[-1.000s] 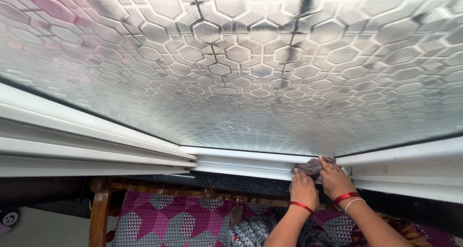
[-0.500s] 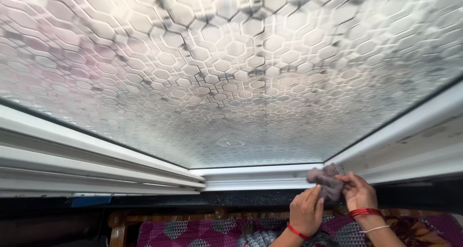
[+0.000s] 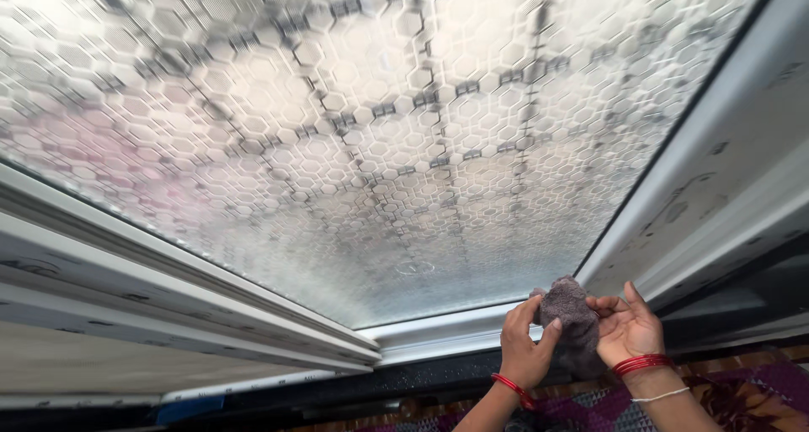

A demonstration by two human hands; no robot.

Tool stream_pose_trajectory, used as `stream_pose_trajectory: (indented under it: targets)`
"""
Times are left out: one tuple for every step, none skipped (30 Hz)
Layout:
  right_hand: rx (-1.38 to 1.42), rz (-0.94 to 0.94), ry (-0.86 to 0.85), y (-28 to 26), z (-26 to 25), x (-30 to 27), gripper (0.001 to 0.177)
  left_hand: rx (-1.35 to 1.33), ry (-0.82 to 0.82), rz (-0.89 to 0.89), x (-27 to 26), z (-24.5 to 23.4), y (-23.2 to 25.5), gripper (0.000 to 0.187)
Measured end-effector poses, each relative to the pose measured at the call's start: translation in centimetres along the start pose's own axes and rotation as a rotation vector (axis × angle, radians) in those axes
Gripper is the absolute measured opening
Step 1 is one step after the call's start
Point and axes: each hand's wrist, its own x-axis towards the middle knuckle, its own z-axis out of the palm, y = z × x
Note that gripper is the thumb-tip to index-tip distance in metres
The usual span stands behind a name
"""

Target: The person wipes the white frame and the patterned glass of a window by hand using a dark cloth.

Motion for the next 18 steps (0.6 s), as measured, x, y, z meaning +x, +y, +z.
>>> stream_pose_trajectory:
  targets:
    - [-0.001,-0.005,0.000,-0.4,0.7,-0.5,0.053,-0.026,-0.031,-0.038,0.0,-0.3,0.8,0.049]
    - [-0.001,-0.010,0.000,-0.8,1.3,-1.0,0.052,-0.041,-0.040,0.044,0.1,-0.5,1.5,0.042]
    - [-0.018,-0.038,0.008,-1.1,1.9,-1.5,0.050,-0.057,-0.050,0.126,0.3,-0.7,2.1,0.035]
    - [-0.034,-0.067,0.016,-1.4,2.5,-2.0,0.047,-0.074,-0.060,0.207,0.5,-0.8,2.6,0.029]
    - [-0.048,-0.096,0.027,-1.6,2.9,-2.7,0.044,-0.097,-0.048,0.166,0.5,-0.8,3.1,0.027]
    - [-0.081,-0.146,0.019,-1.6,3.2,-3.5,0.039,-0.120,-0.036,0.124,0.5,-0.7,3.5,0.025]
    - [-0.112,-0.201,0.005,-1.7,3.8,-4.1,0.033,-0.141,-0.023,0.090,1.0,-0.7,4.1,0.023]
    - [-0.143,-0.256,-0.009,-2.0,4.5,-4.7,0.028,-0.167,0.013,0.057,1.2,-0.4,4.8,0.023]
    - [-0.263,-0.328,0.027,-2.3,5.3,-5.4,0.023,-0.193,0.047,0.027,1.5,-0.1,5.6,0.022]
    - [-0.381,-0.400,0.066,-2.5,5.9,-6.5,0.021,-0.218,0.081,-0.004,1.8,0.2,6.5,0.022]
    - [-0.500,-0.468,0.114,-2.5,6.4,-7.5,0.023,-0.225,0.058,0.021,2.1,0.5,7.4,0.021]
    - [-0.580,-0.541,0.141,-2.6,7.1,-8.2,0.030,-0.231,0.036,0.045,2.5,0.9,8.5,0.020]
    - [-0.662,-0.616,0.168,-2.9,7.8,-8.6,0.038,-0.240,0.016,0.071,2.9,1.4,9.7,0.019]
    - [-0.743,-0.690,0.196,-3.4,8.5,-9.0,0.047,-0.147,-0.029,0.094,3.2,1.8,10.9,0.021]
    - [-0.821,-0.799,0.138,-3.8,9.1,-9.2,0.050,-0.052,-0.074,0.115,3.3,2.2,12.0,0.024]
    - [-0.899,-0.906,0.079,-4.3,9.7,-9.2,0.053,0.043,-0.118,0.136,3.5,2.5,13.0,0.028]
    - [-0.979,-1.011,0.019,-4.8,10.2,-9.2,0.057,0.074,-0.100,0.331,4.0,2.6,13.8,0.025]
    - [-1.024,-1.048,-0.008,-5.1,10.5,-9.3,0.058,0.104,-0.082,0.526,4.5,2.8,14.5,0.023]
